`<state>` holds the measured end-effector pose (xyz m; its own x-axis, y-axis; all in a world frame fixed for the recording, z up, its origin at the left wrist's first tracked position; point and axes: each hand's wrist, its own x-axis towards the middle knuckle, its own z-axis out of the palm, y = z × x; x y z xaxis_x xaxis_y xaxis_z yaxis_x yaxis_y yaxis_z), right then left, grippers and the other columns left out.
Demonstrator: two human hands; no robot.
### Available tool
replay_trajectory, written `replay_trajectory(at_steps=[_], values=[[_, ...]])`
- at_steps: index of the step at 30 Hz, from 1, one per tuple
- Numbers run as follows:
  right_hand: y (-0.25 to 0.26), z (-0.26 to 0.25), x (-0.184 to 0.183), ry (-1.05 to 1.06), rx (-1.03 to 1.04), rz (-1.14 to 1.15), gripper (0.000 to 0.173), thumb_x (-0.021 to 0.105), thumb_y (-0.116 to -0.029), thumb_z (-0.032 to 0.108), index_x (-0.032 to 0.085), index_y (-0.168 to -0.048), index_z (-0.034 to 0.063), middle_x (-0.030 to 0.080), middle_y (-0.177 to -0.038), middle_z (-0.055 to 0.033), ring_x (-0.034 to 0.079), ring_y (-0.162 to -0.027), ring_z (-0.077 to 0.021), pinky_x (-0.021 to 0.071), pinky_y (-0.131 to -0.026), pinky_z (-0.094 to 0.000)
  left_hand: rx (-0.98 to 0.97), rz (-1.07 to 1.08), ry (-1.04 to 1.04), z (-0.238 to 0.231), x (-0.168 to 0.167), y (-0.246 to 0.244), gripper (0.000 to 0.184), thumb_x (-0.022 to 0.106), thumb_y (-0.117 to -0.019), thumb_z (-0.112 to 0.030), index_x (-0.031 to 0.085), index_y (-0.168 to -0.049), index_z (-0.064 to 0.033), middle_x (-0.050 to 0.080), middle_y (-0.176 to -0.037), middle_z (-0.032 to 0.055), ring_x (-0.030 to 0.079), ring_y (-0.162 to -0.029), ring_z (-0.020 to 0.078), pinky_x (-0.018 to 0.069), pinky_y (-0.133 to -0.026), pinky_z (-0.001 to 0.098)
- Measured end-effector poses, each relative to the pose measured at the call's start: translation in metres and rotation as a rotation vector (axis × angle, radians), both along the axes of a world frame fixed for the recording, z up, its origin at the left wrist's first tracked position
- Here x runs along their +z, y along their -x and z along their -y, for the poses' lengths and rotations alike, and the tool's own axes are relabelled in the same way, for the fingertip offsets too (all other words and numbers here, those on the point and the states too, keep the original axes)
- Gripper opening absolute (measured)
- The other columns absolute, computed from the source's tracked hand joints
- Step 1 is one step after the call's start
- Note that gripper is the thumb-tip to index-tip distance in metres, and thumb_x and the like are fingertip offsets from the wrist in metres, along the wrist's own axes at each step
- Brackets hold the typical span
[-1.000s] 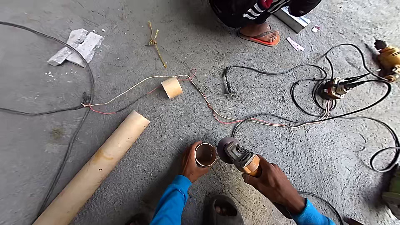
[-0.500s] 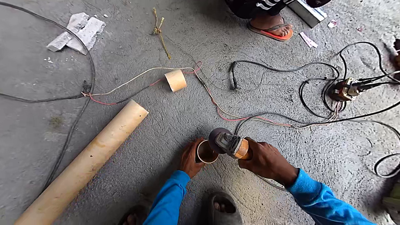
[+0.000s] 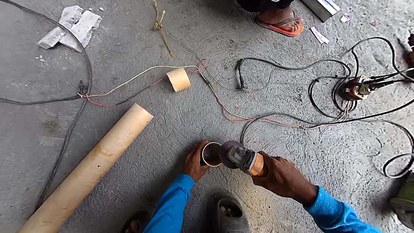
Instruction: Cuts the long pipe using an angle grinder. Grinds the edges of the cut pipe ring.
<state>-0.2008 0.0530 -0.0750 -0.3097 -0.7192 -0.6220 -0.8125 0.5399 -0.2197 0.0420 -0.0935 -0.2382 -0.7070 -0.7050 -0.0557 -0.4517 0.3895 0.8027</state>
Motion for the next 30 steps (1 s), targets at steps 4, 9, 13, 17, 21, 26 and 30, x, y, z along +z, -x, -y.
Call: replay_trajectory(at_steps=[4, 9, 13, 17, 21, 26, 30], values=[[-0.004, -0.022, 0.003, -0.01, 0.006, 0.013, 0.063, 0.076, -0.0727, 0.059, 0.065, -0.113, 0.012, 0.071, -0.085, -0.0097, 0.072, -0.083, -0.0315, 0.0551, -0.069, -0.0566, 0.004, 0.013, -0.026, 0.0, 0.0, 0.001, 0.091, 0.093, -0.0671, -0.027, 0.053, -0.147, -0.0137, 0.064, -0.14, 0.0025, 0.059, -0.131, 0.0174, 0.0451, -0.115, 0.0407], [-0.002, -0.024, -0.002, 0.112, -0.042, -0.012, 0.061, 0.078, -0.0711, 0.058, 0.068, -0.11, 0.0119, 0.07, -0.079, -0.0069, 0.071, -0.077, -0.0284, 0.0554, -0.066, -0.0544, 0.004, 0.024, -0.022, 0.001, 0.0, 0.0, 0.091, 0.094, -0.0662, -0.026, 0.053, -0.147, -0.0138, 0.064, -0.139, 0.0031, 0.06, -0.13, 0.018, 0.0453, -0.114, 0.0411], [0.0, -0.004, -0.008, 0.11, -0.074, -0.013, 0.056, 0.077, -0.0735, 0.057, 0.066, -0.109, 0.0155, 0.069, -0.079, -0.0026, 0.07, -0.077, -0.0233, 0.0553, -0.067, -0.0509, 0.007, 0.005, -0.005, 0.0, -0.001, 0.001, 0.091, 0.093, -0.0658, -0.024, 0.053, -0.147, -0.0135, 0.064, -0.139, 0.0037, 0.06, -0.13, 0.0188, 0.0466, -0.113, 0.0418], [-0.009, -0.011, -0.009, 0.059, -0.051, 0.03, 0.061, 0.075, -0.0756, 0.059, 0.065, -0.114, 0.0134, 0.07, -0.085, -0.0062, 0.071, -0.082, -0.0268, 0.0558, -0.071, -0.0528, 0.015, 0.023, -0.026, 0.0, 0.003, 0.0, 0.09, 0.093, -0.0663, -0.023, 0.054, -0.147, -0.0116, 0.064, -0.14, 0.0057, 0.06, -0.131, 0.0215, 0.0462, -0.113, 0.0438], [-0.02, -0.045, -0.004, 0.04, -0.046, 0.051, 0.067, 0.076, -0.0728, 0.059, 0.065, -0.117, 0.0109, 0.072, -0.087, -0.0103, 0.072, -0.083, -0.0318, 0.0561, -0.069, -0.0572, 0.043, 0.044, -0.008, -0.007, 0.001, 0.001, 0.091, 0.094, -0.0673, -0.027, 0.053, -0.147, -0.0088, 0.062, -0.142, 0.0081, 0.058, -0.133, 0.0236, 0.0448, -0.115, 0.0443], [-0.021, -0.069, -0.005, 0.202, -0.146, -0.016, 0.068, 0.076, -0.0695, 0.061, 0.067, -0.113, 0.0102, 0.07, -0.078, -0.0071, 0.072, -0.073, -0.0293, 0.0554, -0.061, -0.0563, 0.104, 0.024, 0.047, -0.012, -0.004, -0.002, 0.121, 0.097, -0.0506, -0.054, 0.045, -0.146, -0.0013, 0.059, -0.138, 0.0174, 0.058, -0.128, 0.0315, 0.0474, -0.11, 0.0484], [-0.017, -0.053, -0.003, 0.18, -0.187, -0.024, 0.064, 0.075, -0.0719, 0.061, 0.067, -0.113, 0.0124, 0.07, -0.08, -0.0058, 0.071, -0.076, -0.0275, 0.0558, -0.064, -0.0548, -0.111, 0.052, 0.018, 0.016, 0.003, -0.006, 0.132, 0.096, -0.0556, -0.045, 0.024, -0.162, -0.0123, 0.04, -0.162, 0.0061, 0.04, -0.148, 0.0202, 0.034, -0.123, 0.041]])
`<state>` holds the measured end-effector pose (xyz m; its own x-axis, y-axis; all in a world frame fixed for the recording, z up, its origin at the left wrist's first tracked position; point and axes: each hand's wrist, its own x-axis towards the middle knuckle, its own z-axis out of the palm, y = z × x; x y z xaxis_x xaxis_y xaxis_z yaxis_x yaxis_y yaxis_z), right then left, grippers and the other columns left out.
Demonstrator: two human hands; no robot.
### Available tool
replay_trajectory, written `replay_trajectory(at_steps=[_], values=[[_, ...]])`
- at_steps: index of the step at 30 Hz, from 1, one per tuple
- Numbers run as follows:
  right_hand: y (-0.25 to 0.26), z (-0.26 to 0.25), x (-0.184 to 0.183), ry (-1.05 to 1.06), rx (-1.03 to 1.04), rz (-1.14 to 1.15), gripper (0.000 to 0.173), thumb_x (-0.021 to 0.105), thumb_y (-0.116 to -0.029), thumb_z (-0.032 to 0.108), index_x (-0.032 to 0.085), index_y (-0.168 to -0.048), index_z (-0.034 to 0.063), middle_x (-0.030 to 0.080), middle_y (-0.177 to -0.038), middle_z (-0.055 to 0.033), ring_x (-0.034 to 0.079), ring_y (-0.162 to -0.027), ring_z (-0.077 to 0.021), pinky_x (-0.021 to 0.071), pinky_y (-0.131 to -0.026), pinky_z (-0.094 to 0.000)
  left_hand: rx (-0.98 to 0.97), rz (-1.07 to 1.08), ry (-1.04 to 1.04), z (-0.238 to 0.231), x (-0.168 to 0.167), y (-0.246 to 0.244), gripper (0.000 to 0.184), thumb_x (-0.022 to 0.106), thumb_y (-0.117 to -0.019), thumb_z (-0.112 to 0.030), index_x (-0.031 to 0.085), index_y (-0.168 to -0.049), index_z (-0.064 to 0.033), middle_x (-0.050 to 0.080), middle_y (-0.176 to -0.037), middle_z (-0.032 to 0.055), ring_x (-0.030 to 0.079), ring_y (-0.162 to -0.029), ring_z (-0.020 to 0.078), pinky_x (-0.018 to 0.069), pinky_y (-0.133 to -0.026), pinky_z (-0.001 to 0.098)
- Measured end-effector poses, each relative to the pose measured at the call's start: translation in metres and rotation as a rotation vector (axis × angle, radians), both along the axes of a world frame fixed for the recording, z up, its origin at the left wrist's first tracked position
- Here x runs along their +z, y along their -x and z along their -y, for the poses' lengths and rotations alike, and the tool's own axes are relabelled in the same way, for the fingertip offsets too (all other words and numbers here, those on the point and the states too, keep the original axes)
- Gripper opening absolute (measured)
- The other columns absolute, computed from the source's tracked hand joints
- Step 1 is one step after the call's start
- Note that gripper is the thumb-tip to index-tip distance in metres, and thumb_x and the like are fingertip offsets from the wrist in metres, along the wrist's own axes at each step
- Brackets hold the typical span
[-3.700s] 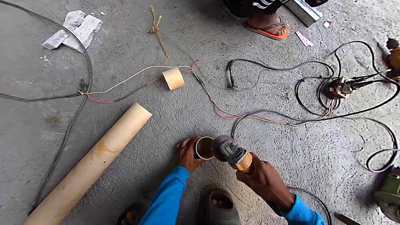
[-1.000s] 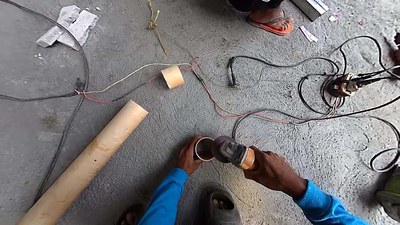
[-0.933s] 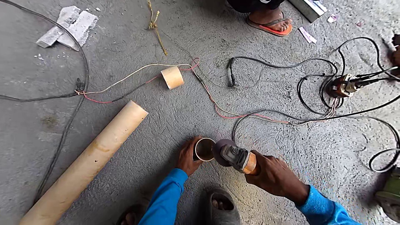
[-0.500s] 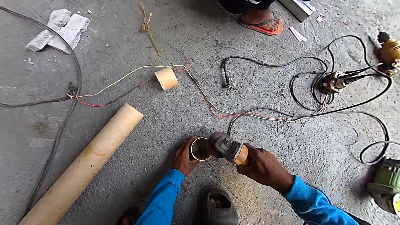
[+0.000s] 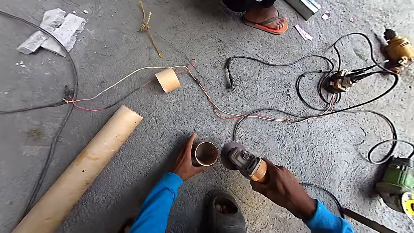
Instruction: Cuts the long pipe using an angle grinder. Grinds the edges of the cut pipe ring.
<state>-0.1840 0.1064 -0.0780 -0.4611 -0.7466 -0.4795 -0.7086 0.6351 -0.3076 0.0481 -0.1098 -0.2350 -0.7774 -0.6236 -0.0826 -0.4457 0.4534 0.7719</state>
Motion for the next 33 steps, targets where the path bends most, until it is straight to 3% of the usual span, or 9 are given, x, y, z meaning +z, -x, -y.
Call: replay_trajectory(at_steps=[2, 5, 7, 10, 14, 20, 26, 33], values=[[-0.002, 0.009, -0.005, -0.001, -0.004, 0.018, 0.062, 0.075, -0.0727, 0.061, 0.067, -0.111, 0.0135, 0.07, -0.08, -0.0044, 0.071, -0.076, -0.0256, 0.0557, -0.065, -0.0532, -0.099, 0.039, -0.009, 0.011, 0.005, 0.002, 0.123, 0.095, -0.0599, -0.035, 0.029, -0.162, -0.0148, 0.043, -0.161, 0.003, 0.042, -0.148, 0.0196, 0.0328, -0.123, 0.0456], [-0.007, 0.02, -0.012, 0.003, 0.016, 0.016, 0.06, 0.075, -0.0731, 0.06, 0.067, -0.111, 0.0137, 0.07, -0.078, -0.0034, 0.071, -0.075, -0.024, 0.0558, -0.065, -0.0518, -0.151, 0.137, 0.024, 0.013, 0.006, 0.004, 0.107, 0.092, -0.0665, -0.038, 0.038, -0.159, -0.0263, 0.052, -0.153, -0.0037, 0.042, -0.146, 0.0225, 0.0328, -0.117, 0.0554], [-0.009, 0.024, -0.013, -0.039, 0.021, 0.02, 0.062, 0.075, -0.0737, 0.06, 0.066, -0.113, 0.0131, 0.07, -0.082, -0.0054, 0.071, -0.079, -0.0261, 0.056, -0.067, -0.0533, -0.137, 0.161, 0.037, 0.012, 0.001, 0.005, 0.095, 0.09, -0.0686, -0.043, 0.047, -0.153, -0.0319, 0.057, -0.148, -0.0094, 0.041, -0.146, 0.021, 0.0314, -0.117, 0.0553], [-0.015, 0.019, -0.015, -0.063, 0.019, 0.02, 0.066, 0.074, -0.0729, 0.062, 0.066, -0.117, 0.0128, 0.071, -0.083, -0.0057, 0.072, -0.079, -0.0268, 0.0565, -0.067, -0.0537, -0.112, 0.135, 0.044, 0.009, -0.004, 0.003, 0.088, 0.089, -0.0692, -0.044, 0.053, -0.148, -0.0307, 0.061, -0.143, -0.0102, 0.042, -0.145, 0.0198, 0.0304, -0.118, 0.0536], [-0.032, 0.006, -0.018, -0.017, 0.041, 0.007, 0.07, 0.075, -0.0707, 0.061, 0.067, -0.118, 0.0093, 0.072, -0.08, -0.0075, 0.072, -0.073, -0.029, 0.0562, -0.061, -0.0548, -0.079, 0.095, 0.158, 0.004, -0.011, 0.001, 0.086, 0.086, -0.0675, -0.052, 0.056, -0.145, -0.0286, 0.063, -0.141, -0.0092, 0.048, -0.141, 0.0185, 0.0356, -0.115, 0.0512], [-0.058, -0.003, -0.015, -0.03, 0.062, 0.005, 0.072, 0.079, -0.0673, 0.06, 0.066, -0.12, 0.0124, 0.072, -0.086, -0.006, 0.072, -0.073, -0.0281, 0.0565, -0.058, -0.0535, -0.013, 0.043, 0.232, -0.002, -0.016, 0.002, 0.083, 0.083, -0.0657, -0.055, 0.062, -0.139, -0.0221, 0.067, -0.136, -0.0054, 0.054, -0.136, 0.0194, 0.0411, -0.112, 0.0501], [-0.051, -0.008, -0.021, 0.025, -0.065, -0.062, 0.068, 0.074, -0.0692, 0.062, 0.067, -0.114, 0.0106, 0.07, -0.077, -0.0038, 0.071, -0.069, -0.0251, 0.0554, -0.056, -0.0516, -0.007, 0.045, 0.257, -0.004, -0.015, 0.003, 0.081, 0.082, -0.0681, -0.053, 0.061, -0.14, -0.0236, 0.067, -0.135, -0.0076, 0.054, -0.136, 0.0174, 0.0403, -0.112, 0.0475], [-0.068, -0.004, -0.012, -0.034, -0.024, -0.051, 0.072, 0.077, -0.0667, 0.061, 0.067, -0.117, 0.0111, 0.072, -0.082, -0.0068, 0.072, -0.07, -0.0287, 0.0554, -0.056, -0.0538, -0.018, 0.052, 0.261, -0.003, -0.015, 0.003, 0.082, 0.084, -0.0667, -0.052, 0.061, -0.139, -0.0217, 0.067, -0.136, -0.006, 0.054, -0.136, 0.0182, 0.0398, -0.113, 0.0478]])
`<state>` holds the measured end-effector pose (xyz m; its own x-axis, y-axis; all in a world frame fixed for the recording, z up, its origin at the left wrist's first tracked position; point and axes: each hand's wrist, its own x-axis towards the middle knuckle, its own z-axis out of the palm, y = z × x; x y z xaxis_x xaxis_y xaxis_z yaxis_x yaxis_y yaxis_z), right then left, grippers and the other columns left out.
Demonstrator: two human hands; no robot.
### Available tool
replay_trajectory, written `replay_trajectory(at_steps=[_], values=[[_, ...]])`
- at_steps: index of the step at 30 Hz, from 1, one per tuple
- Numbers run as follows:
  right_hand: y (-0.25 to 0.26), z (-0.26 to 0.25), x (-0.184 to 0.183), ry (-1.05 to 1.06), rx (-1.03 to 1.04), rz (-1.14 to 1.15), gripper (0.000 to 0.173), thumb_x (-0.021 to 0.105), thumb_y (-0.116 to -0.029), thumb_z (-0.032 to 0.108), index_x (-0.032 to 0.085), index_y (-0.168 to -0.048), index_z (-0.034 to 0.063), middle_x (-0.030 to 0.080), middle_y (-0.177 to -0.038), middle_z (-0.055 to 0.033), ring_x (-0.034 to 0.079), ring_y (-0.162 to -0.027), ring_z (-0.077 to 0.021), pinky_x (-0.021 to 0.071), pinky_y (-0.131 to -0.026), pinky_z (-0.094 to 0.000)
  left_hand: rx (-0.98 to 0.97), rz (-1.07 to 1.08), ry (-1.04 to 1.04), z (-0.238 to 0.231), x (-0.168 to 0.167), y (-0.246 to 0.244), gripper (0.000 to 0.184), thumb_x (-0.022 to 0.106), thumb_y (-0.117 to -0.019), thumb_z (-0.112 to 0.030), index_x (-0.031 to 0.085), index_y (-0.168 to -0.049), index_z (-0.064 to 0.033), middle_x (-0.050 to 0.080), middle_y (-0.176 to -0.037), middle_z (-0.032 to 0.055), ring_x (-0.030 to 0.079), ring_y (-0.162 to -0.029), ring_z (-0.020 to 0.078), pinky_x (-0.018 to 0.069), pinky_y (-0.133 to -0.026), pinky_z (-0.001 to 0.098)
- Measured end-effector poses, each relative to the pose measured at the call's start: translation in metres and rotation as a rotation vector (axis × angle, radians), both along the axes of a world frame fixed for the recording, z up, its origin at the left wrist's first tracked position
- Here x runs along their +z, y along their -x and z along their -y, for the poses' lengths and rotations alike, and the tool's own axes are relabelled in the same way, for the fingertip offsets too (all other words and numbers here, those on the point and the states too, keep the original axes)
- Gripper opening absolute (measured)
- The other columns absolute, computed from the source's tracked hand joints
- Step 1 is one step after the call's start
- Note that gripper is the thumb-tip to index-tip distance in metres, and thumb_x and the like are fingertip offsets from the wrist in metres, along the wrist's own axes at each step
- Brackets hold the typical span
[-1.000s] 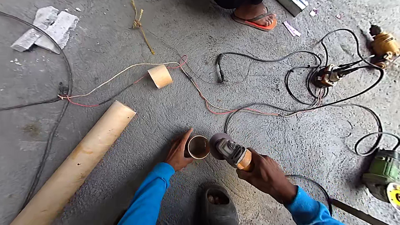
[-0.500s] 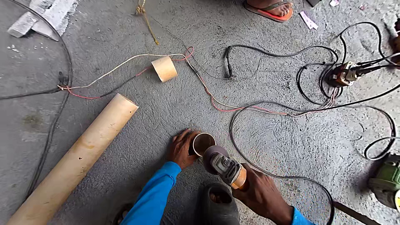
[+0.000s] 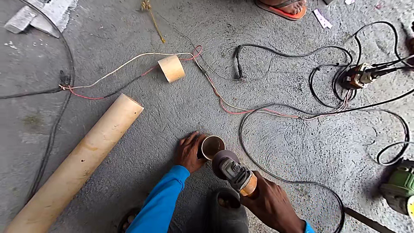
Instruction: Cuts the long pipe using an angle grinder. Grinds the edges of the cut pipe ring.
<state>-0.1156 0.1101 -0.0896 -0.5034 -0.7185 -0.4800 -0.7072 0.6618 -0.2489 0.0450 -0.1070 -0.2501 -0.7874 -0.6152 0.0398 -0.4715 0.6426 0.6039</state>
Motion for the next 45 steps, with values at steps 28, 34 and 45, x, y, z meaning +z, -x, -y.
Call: replay_trajectory(at_steps=[28, 34, 45], values=[[0.065, 0.031, -0.004, -0.014, 0.006, 0.048, 0.062, 0.075, -0.0717, 0.062, 0.066, -0.11, 0.0141, 0.069, -0.078, -0.0031, 0.07, -0.075, -0.0243, 0.0555, -0.064, -0.0517, -0.013, 0.034, -0.038, 0.001, 0.003, 0.002, 0.082, 0.083, -0.0679, -0.048, 0.059, -0.143, -0.0252, 0.069, -0.132, -0.0081, 0.054, -0.136, 0.0178, 0.0374, -0.112, 0.051], [0.026, -0.006, 0.0, -0.007, 0.06, 0.041, 0.071, 0.078, -0.0671, 0.06, 0.068, -0.117, 0.0113, 0.073, -0.084, -0.0076, 0.073, -0.074, -0.0297, 0.0563, -0.06, -0.056, 0.016, 0.025, -0.021, -0.006, 0.0, 0.001, 0.083, 0.081, -0.0688, -0.047, 0.058, -0.144, -0.0218, 0.065, -0.139, -0.0065, 0.051, -0.139, 0.0192, 0.0369, -0.113, 0.051], [0.061, -0.022, 0.006, 0.13, -0.069, -0.013, 0.066, 0.072, -0.0715, 0.065, 0.068, -0.111, 0.0111, 0.069, -0.075, -0.0029, 0.07, -0.069, -0.0234, 0.0552, -0.058, -0.0518, 0.004, 0.041, -0.031, -0.015, 0.016, 0.004, 0.132, 0.087, -0.054, -0.069, 0.034, -0.159, -0.0097, 0.048, -0.157, 0.008, 0.046, -0.144, 0.0261, 0.0333, -0.119, 0.0533]])
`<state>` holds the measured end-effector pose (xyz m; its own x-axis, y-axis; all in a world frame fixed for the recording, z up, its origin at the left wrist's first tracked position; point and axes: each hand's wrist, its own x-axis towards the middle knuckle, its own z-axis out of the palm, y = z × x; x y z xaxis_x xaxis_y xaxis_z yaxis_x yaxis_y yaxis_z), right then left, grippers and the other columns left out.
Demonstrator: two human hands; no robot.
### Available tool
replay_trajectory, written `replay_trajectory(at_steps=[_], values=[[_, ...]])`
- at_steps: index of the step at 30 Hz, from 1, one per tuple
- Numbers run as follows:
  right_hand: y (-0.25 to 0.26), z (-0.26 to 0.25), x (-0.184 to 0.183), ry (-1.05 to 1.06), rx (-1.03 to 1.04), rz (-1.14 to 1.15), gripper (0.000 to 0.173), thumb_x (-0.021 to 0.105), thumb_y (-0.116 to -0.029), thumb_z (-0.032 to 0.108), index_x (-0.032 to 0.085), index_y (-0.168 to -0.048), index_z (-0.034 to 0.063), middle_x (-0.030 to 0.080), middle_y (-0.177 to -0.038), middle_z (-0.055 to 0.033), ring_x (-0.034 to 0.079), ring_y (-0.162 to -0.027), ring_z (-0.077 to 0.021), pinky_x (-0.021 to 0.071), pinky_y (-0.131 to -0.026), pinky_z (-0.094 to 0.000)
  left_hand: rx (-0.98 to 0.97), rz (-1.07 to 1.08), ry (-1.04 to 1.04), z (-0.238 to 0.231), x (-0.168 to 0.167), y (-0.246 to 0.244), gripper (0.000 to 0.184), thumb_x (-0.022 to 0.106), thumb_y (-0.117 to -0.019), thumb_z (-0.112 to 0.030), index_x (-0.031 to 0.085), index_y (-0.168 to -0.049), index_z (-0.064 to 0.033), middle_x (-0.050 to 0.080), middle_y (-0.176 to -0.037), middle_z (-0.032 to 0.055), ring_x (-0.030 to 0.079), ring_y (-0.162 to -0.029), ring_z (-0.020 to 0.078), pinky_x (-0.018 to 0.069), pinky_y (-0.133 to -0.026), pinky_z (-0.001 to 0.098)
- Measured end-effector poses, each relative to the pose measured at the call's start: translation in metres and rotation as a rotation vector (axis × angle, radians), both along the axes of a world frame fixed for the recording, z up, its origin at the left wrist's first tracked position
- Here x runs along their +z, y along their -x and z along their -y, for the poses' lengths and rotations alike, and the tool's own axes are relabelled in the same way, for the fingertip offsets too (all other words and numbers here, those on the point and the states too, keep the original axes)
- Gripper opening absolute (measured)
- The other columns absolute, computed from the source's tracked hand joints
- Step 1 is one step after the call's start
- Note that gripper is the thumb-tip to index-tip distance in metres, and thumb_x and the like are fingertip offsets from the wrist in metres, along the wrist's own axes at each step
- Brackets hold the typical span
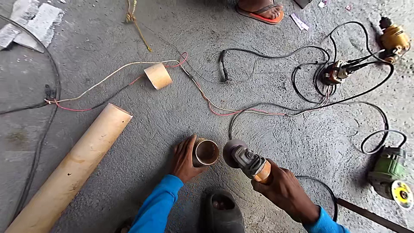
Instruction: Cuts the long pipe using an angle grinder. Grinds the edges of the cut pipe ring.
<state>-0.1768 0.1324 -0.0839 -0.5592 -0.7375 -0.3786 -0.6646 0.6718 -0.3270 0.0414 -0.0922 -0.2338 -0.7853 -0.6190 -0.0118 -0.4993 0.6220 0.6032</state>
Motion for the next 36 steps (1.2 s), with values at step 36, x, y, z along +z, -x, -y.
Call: replay_trajectory(at_steps=[36], values=[[-0.03, 0.015, -0.008, -0.118, 0.094, 0.051, 0.071, 0.075, -0.0693, 0.061, 0.067, -0.117, 0.0096, 0.072, -0.082, -0.007, 0.073, -0.073, -0.0293, 0.056, -0.059, -0.0551, -0.198, -0.004, -0.101, 0.023, -0.009, 0.014, 0.081, 0.086, -0.0708, -0.041, 0.058, -0.144, -0.0201, 0.063, -0.143, -0.0073, 0.038, -0.15, 0.0195, 0.0132, -0.129, 0.0518]])
